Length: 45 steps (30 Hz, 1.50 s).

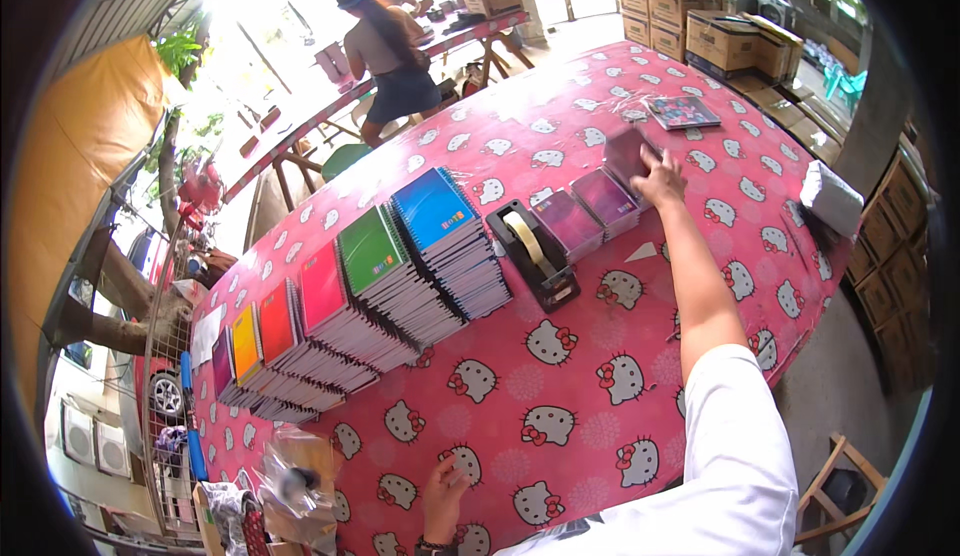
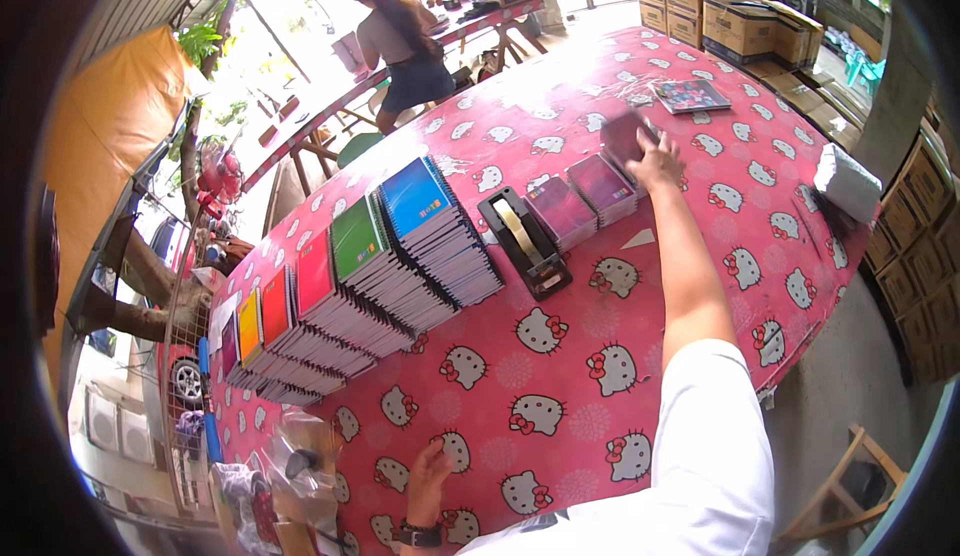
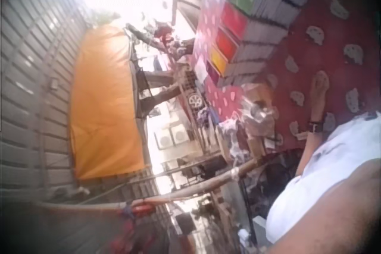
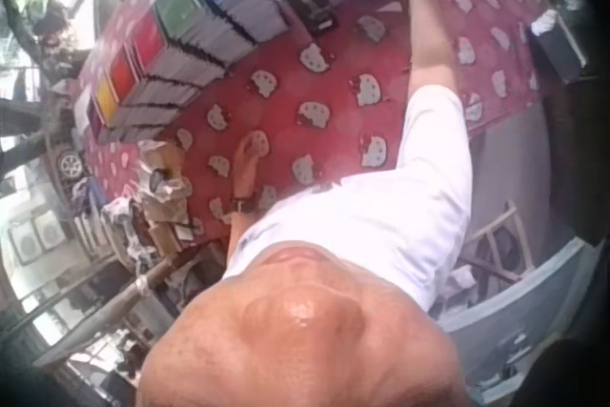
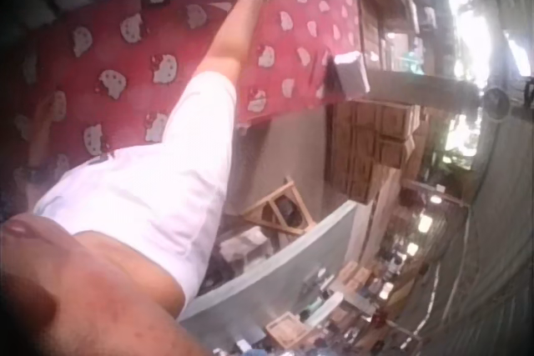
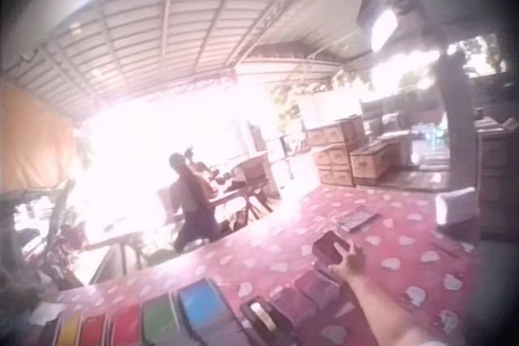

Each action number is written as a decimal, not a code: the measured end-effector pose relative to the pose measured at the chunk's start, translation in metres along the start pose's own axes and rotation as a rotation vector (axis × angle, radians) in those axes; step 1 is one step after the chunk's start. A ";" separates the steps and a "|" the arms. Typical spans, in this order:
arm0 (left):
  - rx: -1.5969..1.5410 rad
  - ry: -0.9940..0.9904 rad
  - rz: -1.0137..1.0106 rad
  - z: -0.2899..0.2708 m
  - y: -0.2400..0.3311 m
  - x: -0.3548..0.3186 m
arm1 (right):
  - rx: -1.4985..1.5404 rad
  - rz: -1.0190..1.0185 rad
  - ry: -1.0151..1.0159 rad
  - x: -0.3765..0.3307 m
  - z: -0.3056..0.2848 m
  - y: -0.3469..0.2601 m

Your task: The person picks up notebooks of various colors from stacks on a table, places them into a clear plastic bag, and then seals the bag with tape.

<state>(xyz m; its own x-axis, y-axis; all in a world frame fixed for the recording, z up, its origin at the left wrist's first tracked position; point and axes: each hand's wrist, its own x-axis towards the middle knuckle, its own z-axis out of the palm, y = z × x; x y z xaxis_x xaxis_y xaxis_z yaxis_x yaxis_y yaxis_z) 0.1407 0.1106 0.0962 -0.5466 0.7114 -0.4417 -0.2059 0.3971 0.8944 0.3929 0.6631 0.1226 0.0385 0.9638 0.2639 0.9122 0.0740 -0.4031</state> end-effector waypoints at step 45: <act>-0.935 0.289 0.376 -0.252 -0.086 -0.119 | 0.935 -1.408 -0.988 -0.635 -0.050 -0.346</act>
<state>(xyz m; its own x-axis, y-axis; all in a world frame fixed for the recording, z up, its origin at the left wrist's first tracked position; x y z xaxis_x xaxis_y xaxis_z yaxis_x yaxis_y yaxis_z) 0.0187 -0.1541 0.0894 -0.8533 0.4813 -0.2007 -0.4605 -0.5150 0.7229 0.0729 0.0129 0.1383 -0.9103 -0.1361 0.3908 -0.3959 0.5612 -0.7268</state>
